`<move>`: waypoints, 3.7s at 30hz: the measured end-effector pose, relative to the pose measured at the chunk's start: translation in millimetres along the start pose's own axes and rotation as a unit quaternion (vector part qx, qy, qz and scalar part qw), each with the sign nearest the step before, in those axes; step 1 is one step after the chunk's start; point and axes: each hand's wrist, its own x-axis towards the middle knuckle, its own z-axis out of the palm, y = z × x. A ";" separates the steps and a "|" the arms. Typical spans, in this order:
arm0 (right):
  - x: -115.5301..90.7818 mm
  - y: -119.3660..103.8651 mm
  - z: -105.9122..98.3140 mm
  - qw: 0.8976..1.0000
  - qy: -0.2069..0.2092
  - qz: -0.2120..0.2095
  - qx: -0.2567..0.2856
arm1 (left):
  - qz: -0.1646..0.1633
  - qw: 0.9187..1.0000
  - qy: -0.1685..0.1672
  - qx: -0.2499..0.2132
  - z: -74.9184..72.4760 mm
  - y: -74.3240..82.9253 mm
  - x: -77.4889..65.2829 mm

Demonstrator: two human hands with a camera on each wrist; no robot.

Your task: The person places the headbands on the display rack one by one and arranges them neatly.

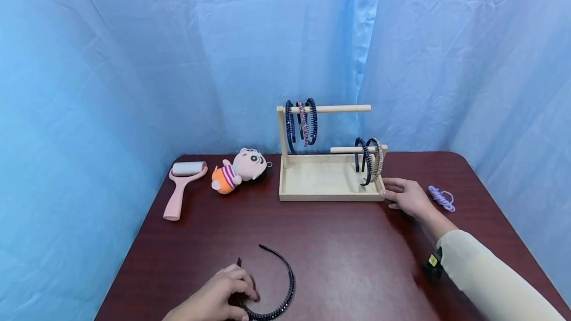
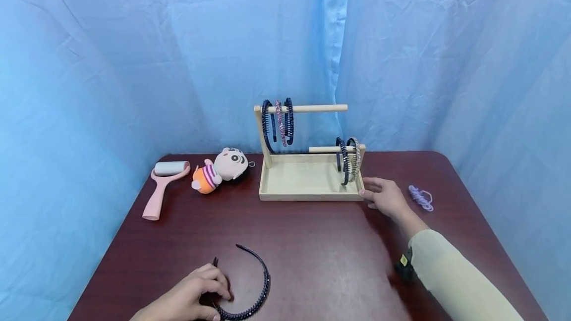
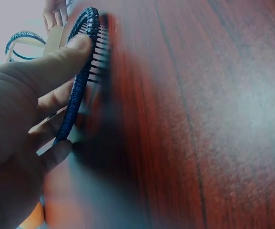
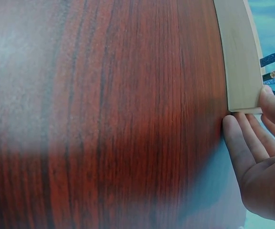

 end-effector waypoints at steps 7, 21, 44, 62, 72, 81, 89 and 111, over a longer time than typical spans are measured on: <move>-0.9 0.2 -0.8 1.000 -0.001 -0.007 0.000 | 0.051 0.995 0.038 0.080 3.8 -1.4 6.3; 0.9 3.1 1.3 1.000 0.002 -0.011 -0.007 | 0.084 0.963 0.091 0.237 4.4 -5.7 22.4; 1.6 2.6 0.4 1.000 0.005 -0.007 -0.005 | -0.045 0.975 0.210 0.054 -32.0 16.0 52.8; 1.2 6.2 -1.4 1.000 0.009 -0.003 0.000 | -0.097 0.905 0.350 -0.220 -36.1 46.4 87.8; -0.8 6.0 -1.6 1.000 0.010 -0.012 0.006 | -0.070 0.906 0.335 -0.250 -34.9 72.8 144.4; 0.8 7.0 -1.0 1.000 0.013 -0.011 -0.003 | -0.072 0.901 0.319 -0.284 -39.0 82.1 197.1; 1.9 7.2 -0.3 1.000 0.016 -0.015 -0.001 | -0.070 0.899 0.314 -0.297 -40.8 72.3 237.1; 1.1 6.2 0.7 1.000 0.014 -0.010 0.012 | -0.119 0.918 0.282 -0.250 -23.6 70.2 312.2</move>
